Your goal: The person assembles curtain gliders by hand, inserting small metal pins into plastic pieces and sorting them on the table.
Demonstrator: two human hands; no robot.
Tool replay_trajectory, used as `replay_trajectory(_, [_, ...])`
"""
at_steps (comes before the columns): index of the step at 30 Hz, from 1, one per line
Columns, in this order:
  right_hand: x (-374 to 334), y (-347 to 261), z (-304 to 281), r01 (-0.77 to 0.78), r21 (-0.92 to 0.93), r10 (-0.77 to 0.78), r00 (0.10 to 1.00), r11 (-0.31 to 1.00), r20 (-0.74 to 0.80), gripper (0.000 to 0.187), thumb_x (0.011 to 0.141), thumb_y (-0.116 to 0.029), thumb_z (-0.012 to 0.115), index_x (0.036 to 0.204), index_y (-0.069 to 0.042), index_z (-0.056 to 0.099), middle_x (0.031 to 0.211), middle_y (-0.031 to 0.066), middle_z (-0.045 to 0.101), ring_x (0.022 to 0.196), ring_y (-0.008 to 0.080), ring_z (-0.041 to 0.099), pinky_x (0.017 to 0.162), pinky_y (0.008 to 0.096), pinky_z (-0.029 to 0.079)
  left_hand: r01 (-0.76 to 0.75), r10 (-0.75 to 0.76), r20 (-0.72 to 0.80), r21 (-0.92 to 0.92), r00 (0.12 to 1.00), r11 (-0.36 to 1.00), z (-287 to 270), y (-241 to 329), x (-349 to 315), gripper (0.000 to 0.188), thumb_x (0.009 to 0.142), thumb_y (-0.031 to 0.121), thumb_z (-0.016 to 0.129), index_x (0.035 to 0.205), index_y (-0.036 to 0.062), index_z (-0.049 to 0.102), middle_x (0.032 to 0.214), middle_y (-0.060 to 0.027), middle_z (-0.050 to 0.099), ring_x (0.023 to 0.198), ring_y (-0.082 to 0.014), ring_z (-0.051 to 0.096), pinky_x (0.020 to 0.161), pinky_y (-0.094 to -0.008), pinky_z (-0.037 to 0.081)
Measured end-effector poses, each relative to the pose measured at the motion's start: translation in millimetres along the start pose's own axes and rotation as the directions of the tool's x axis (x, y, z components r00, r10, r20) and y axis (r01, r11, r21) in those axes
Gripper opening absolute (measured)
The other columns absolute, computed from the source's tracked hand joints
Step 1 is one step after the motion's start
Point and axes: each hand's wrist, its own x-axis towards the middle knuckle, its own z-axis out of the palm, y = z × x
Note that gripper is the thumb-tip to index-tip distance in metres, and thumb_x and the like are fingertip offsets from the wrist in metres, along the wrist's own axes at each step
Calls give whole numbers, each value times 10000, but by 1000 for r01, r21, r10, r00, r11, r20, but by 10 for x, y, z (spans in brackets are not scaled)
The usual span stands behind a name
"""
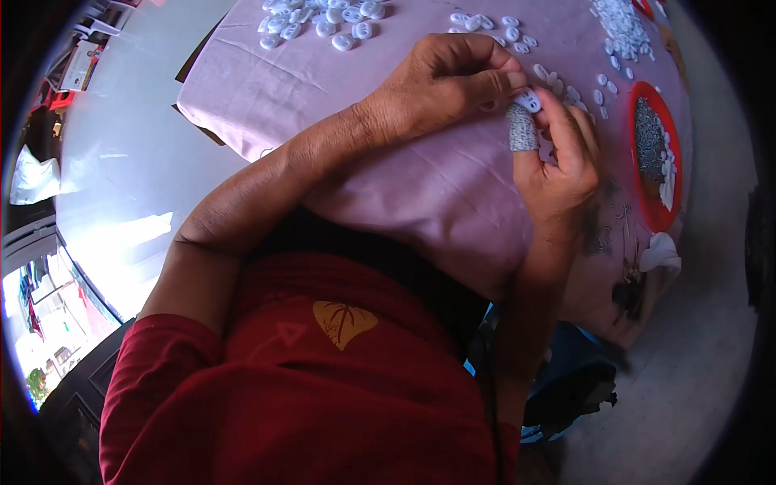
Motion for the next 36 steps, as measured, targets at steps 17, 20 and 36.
replay_trajectory(17, [-98,115,-386,-346,71,339,935,935,100,230,842,-72,655,1062,-49,719,873,147,704,730,266,691,660,333,535,229,-206,107,-319,973,920,-231,113,91,195,950,98,638,1129,27,664,922,-16,667,768,-79,615,609,-189,469])
replay_trajectory(20, [-227,255,-817,-409,-292,478,848,865,227,243,855,-95,632,1079,-59,717,876,158,700,763,287,690,717,364,538,301,-299,79,-464,951,834,-196,173,124,170,1003,179,567,1073,48,649,808,-13,637,607,-69,546,467,-205,367])
replay_trajectory(36, [-395,179,-757,-314,-285,407,833,906,375,297,798,17,593,1077,-28,686,982,159,663,854,285,663,800,354,527,127,308,-570,598,762,792,-1614,895,-38,161,876,219,687,961,82,683,795,31,650,636,-62,559,559,-217,417])
